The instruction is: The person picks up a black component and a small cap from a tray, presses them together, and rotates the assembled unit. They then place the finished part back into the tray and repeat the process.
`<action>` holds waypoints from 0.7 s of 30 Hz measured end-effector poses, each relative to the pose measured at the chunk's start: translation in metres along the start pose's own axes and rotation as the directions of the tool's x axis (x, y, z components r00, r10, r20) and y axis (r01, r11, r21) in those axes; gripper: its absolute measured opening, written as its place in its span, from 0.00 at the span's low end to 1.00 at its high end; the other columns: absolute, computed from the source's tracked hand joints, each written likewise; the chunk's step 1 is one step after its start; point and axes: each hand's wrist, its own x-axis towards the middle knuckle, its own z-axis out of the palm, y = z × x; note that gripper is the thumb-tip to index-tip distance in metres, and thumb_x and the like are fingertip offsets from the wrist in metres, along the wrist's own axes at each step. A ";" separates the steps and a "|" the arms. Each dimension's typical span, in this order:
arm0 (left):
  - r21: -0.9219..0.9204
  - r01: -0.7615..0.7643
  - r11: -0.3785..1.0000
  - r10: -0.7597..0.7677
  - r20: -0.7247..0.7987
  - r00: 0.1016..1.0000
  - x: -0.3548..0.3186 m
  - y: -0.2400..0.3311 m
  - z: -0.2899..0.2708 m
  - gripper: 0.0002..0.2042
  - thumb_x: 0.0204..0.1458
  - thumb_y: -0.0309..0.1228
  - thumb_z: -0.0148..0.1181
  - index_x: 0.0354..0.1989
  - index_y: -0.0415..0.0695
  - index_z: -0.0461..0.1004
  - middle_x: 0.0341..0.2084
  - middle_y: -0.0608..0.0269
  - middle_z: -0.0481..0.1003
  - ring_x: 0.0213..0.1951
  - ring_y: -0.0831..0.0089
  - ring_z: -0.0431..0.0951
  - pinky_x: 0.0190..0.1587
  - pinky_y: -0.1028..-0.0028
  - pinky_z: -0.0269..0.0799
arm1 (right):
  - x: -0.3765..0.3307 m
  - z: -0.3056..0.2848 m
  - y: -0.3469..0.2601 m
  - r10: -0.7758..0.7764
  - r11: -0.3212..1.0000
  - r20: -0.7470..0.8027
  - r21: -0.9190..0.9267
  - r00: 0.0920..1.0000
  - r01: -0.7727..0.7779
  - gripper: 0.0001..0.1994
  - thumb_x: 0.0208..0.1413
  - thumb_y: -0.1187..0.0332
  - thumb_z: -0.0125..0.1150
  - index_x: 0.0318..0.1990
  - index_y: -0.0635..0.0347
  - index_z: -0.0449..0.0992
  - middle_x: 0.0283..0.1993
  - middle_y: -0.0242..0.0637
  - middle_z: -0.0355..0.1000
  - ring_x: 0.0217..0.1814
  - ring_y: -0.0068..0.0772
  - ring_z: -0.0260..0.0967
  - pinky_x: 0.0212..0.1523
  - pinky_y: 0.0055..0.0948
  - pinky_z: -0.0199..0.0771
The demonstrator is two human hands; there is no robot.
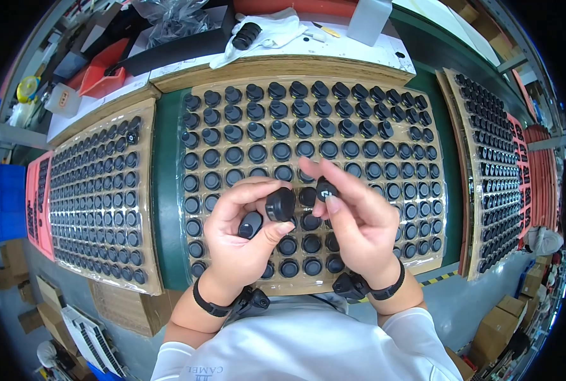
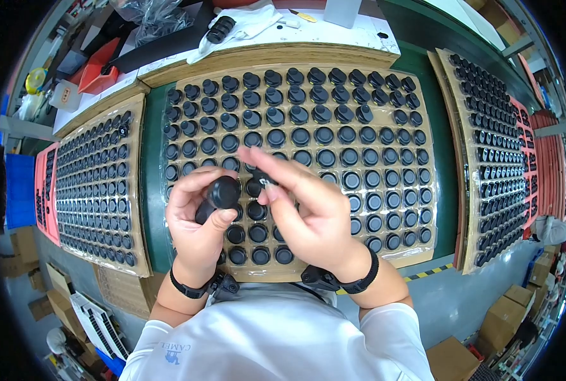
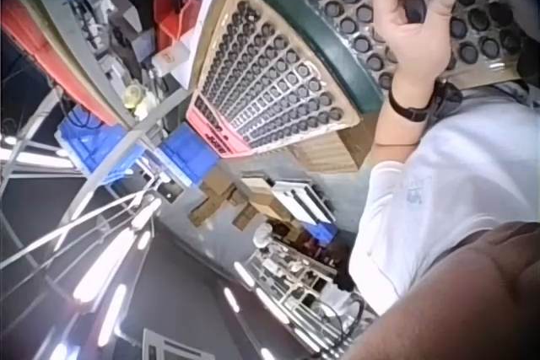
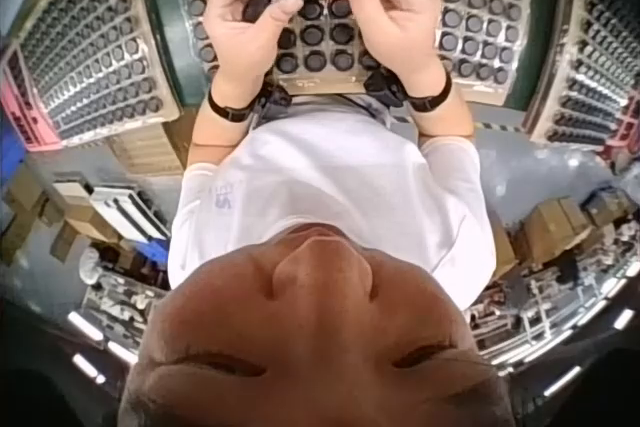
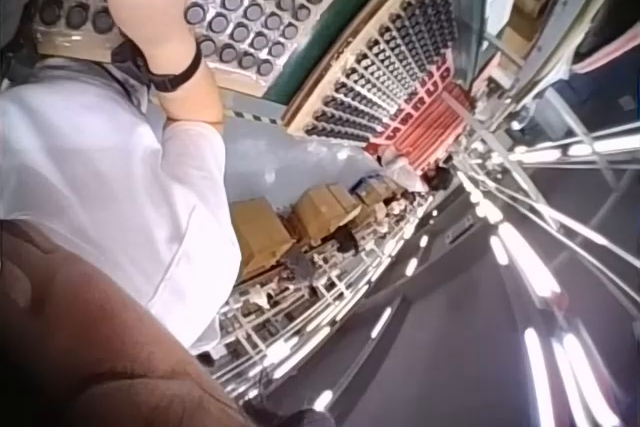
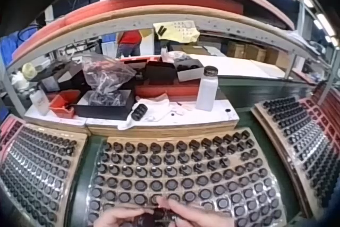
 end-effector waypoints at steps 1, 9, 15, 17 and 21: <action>-0.001 -0.001 1.000 0.001 0.000 1.000 0.000 0.000 0.000 0.20 0.43 0.23 0.66 0.46 0.36 0.68 0.44 0.54 0.71 0.37 0.75 0.74 0.40 0.78 0.70 | 0.001 -0.001 0.000 0.000 1.000 0.000 -0.001 1.000 0.000 0.21 0.54 0.81 0.46 0.57 0.68 0.63 0.56 0.55 0.64 0.34 0.22 0.67 0.37 0.20 0.69; 0.180 -0.119 0.976 0.110 0.062 0.992 0.002 -0.002 -0.001 0.18 0.42 0.22 0.66 0.44 0.37 0.70 0.42 0.54 0.71 0.23 0.82 0.68 0.28 0.83 0.65 | 0.007 -0.008 0.003 -0.303 0.870 0.141 -0.362 0.943 0.334 0.18 0.52 0.75 0.55 0.52 0.68 0.67 0.45 0.47 0.69 0.35 0.29 0.65 0.35 0.23 0.66; 0.181 -0.157 0.971 0.137 0.121 0.983 0.000 0.000 0.001 0.18 0.41 0.21 0.66 0.43 0.37 0.72 0.40 0.54 0.72 0.24 0.81 0.68 0.27 0.83 0.65 | 0.001 -0.001 0.005 -0.168 0.938 0.129 -0.284 0.977 0.198 0.15 0.50 0.73 0.58 0.46 0.65 0.69 0.38 0.41 0.69 0.35 0.29 0.66 0.35 0.24 0.66; 0.152 -0.138 0.979 0.120 0.121 0.985 0.001 0.000 0.002 0.18 0.41 0.21 0.66 0.43 0.37 0.72 0.40 0.54 0.72 0.24 0.81 0.68 0.26 0.83 0.65 | -0.002 0.000 0.004 -0.102 0.964 0.144 -0.230 0.984 0.133 0.15 0.48 0.74 0.60 0.45 0.64 0.69 0.38 0.41 0.70 0.37 0.30 0.68 0.36 0.26 0.67; 0.090 -0.082 0.993 0.070 0.128 0.989 0.002 0.003 0.002 0.18 0.41 0.20 0.66 0.43 0.37 0.72 0.39 0.54 0.73 0.24 0.81 0.68 0.26 0.82 0.65 | -0.004 0.002 0.003 0.142 0.928 -0.017 0.349 0.990 -0.127 0.15 0.51 0.72 0.59 0.46 0.63 0.69 0.38 0.36 0.70 0.35 0.22 0.65 0.33 0.22 0.65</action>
